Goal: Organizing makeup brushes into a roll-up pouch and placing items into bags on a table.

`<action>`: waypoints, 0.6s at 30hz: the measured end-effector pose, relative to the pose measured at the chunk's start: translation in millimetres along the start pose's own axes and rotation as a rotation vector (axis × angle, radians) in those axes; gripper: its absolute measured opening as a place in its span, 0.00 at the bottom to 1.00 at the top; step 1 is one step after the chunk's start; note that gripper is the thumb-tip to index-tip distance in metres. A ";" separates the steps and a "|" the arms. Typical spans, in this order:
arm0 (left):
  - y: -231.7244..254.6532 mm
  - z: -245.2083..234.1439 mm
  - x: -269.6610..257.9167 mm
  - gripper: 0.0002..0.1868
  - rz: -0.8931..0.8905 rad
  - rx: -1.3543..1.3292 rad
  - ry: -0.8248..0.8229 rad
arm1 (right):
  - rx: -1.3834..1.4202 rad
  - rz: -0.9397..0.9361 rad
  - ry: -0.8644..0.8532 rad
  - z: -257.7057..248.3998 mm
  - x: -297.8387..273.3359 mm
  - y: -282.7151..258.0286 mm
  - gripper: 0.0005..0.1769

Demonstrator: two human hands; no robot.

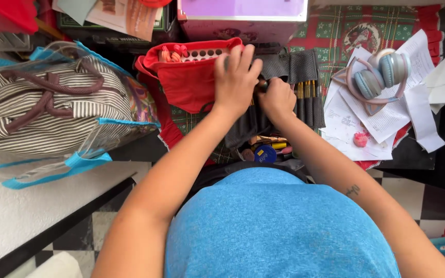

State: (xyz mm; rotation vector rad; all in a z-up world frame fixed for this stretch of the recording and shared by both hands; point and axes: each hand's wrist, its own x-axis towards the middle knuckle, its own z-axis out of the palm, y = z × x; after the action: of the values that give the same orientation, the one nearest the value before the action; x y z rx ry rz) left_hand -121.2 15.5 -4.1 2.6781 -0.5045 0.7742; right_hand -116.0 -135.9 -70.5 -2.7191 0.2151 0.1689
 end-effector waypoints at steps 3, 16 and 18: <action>-19.0 37.0 21.5 0.04 0.104 -0.010 -0.313 | 0.052 0.060 0.051 13.0 14.0 8.7 0.23; -24.2 47.1 66.9 0.17 -0.416 -0.591 -0.397 | 0.349 -0.280 0.163 -49.5 -21.8 -6.0 0.13; -39.1 98.5 56.8 0.21 -0.415 -1.073 -0.291 | 0.483 -0.490 0.317 -69.9 -25.8 -18.8 0.08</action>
State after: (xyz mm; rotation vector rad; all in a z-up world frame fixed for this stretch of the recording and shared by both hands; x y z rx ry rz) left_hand -15.7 -1.2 -59.4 1.7602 -0.2774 -0.0537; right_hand -132.0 -143.9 4.2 -2.2182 -0.2896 -0.4042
